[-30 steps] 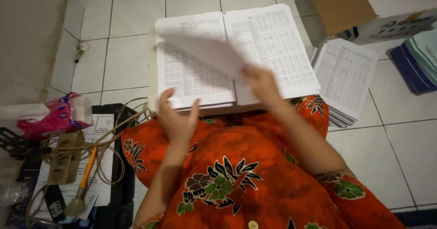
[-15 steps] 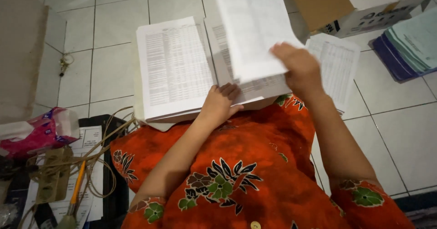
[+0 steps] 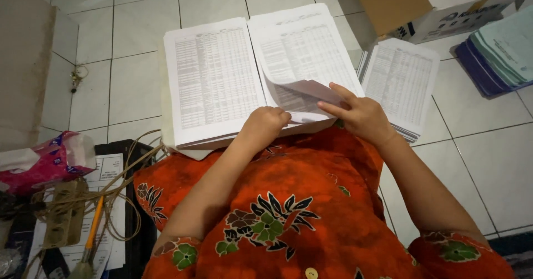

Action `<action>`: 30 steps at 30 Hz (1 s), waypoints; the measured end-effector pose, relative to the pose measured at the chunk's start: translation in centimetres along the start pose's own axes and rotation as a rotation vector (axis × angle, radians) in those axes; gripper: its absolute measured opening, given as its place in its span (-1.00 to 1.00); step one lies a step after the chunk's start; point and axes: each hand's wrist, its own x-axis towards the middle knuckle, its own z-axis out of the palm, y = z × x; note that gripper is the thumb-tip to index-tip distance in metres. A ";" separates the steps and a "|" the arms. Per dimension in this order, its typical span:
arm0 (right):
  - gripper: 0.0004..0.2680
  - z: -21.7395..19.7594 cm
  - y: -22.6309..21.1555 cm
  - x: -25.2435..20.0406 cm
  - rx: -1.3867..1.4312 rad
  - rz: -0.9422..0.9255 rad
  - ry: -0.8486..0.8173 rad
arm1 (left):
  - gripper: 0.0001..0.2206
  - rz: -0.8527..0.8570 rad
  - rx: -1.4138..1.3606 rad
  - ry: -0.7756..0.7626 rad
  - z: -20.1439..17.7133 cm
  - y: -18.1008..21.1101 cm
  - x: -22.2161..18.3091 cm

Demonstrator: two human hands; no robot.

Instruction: Flipping through and organizing a large stack of printed documents while sitting on the floor.

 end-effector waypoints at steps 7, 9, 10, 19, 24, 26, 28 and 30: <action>-0.89 -0.1 -1.3 0.9 0.218 0.045 -0.082 | -0.96 -0.005 0.016 0.089 1.1 0.3 -0.8; -0.90 1.6 -0.6 -0.2 0.162 -0.004 -0.030 | -0.93 -0.073 -0.061 0.153 1.4 0.4 -0.8; -0.90 2.0 -0.4 -0.6 0.162 -0.004 -0.030 | -0.93 -0.073 -0.061 0.153 0.8 0.8 -0.7; -0.95 0.7 -2.7 0.6 0.116 0.158 -0.037 | -0.27 -0.362 -0.250 0.298 -8.0 1.0 -2.4; -0.95 0.5 -2.3 0.8 0.268 0.426 -0.234 | -0.10 -0.750 0.007 -0.303 -12.9 0.0 -7.5; -0.95 1.3 -1.3 1.1 0.246 0.383 -0.103 | -0.15 -0.726 0.035 -0.313 -12.5 0.0 -9.7; -0.95 2.4 -0.1 2.0 0.221 0.341 0.027 | -0.20 -0.699 0.060 -0.324 -12.3 0.2 -11.3; -0.91 3.9 1.0 3.5 0.024 0.252 0.173 | -0.40 -0.625 0.099 -0.345 -12.4 0.7 -12.6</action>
